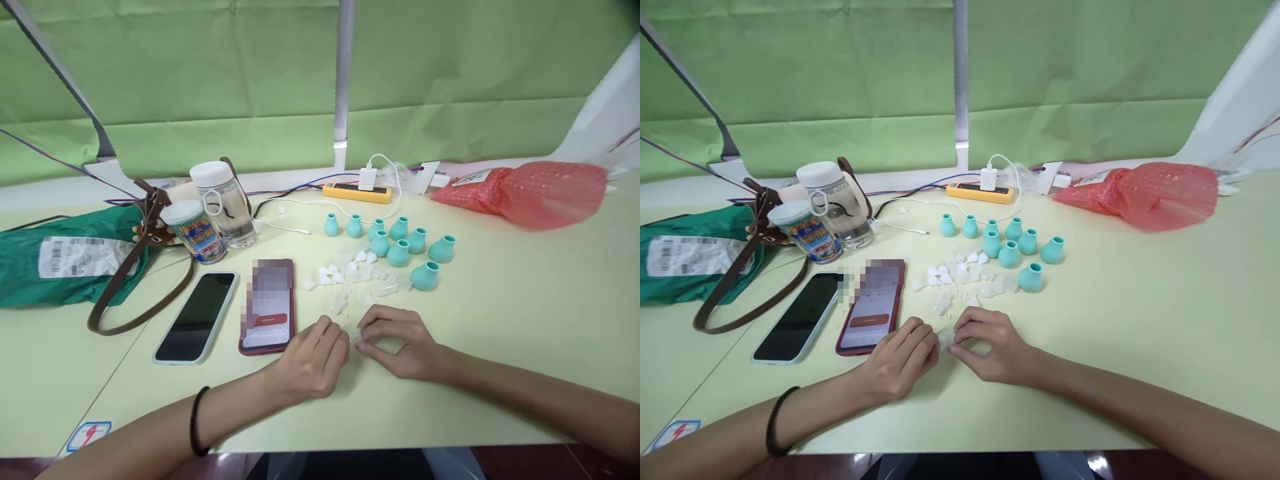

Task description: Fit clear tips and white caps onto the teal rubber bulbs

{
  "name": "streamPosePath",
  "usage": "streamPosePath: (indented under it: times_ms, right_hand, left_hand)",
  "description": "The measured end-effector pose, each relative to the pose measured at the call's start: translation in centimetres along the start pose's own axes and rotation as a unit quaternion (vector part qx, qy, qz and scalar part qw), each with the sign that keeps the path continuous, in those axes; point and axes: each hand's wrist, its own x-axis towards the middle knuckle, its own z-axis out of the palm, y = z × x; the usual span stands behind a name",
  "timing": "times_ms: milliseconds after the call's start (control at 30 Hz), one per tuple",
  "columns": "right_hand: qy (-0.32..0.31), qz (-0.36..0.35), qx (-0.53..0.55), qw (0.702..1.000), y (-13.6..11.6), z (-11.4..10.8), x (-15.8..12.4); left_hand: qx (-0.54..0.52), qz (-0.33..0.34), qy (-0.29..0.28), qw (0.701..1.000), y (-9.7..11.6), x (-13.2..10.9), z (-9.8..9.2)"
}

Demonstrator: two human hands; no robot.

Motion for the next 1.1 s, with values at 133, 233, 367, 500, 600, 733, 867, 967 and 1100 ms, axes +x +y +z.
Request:
streamPosePath:
  times_ms: [133,233,367,500,600,733,867,967,1100]
  right_hand:
    - [-0.005,0.018,0.024,1.000,-0.1,0.0,0.2]
    - [0.000,0.037,0.027,0.999,0.0,-0.1,0.2]
    - [0.011,0.009,0.011,1.000,-0.1,-0.2,0.1]
    - [0.032,-0.009,0.001,0.999,-0.3,-0.3,0.1]
    - [0.046,-0.007,0.001,0.999,-0.3,-0.3,0.2]
    - [0.035,-0.012,-0.001,0.999,-0.5,-0.3,0.2]
    - [0.025,-0.027,0.003,0.999,-0.6,-0.3,0.2]
    - [0.015,-0.041,0.005,0.999,-0.7,-0.3,0.1]
    - [0.014,-0.048,0.006,0.999,-0.7,-0.3,0.1]
  left_hand:
    - [0.018,0.042,0.011,0.999,-0.1,-0.1,-0.4]
    - [0.015,0.070,0.034,0.997,0.0,0.0,-0.9]
    - [-0.110,-0.049,0.012,0.993,0.4,0.3,-1.2]
    - [-0.301,-0.270,-0.058,0.913,0.5,0.7,-1.0]
    - [-0.384,-0.369,-0.086,0.842,0.4,0.8,-1.1]
    - [-0.427,-0.416,-0.088,0.798,0.4,0.8,-1.3]
    - [-0.432,-0.421,-0.088,0.793,0.5,0.8,-1.4]
    - [-0.431,-0.413,-0.086,0.798,0.4,0.9,-1.5]
    - [-0.428,-0.402,-0.056,0.808,0.4,0.9,-1.5]
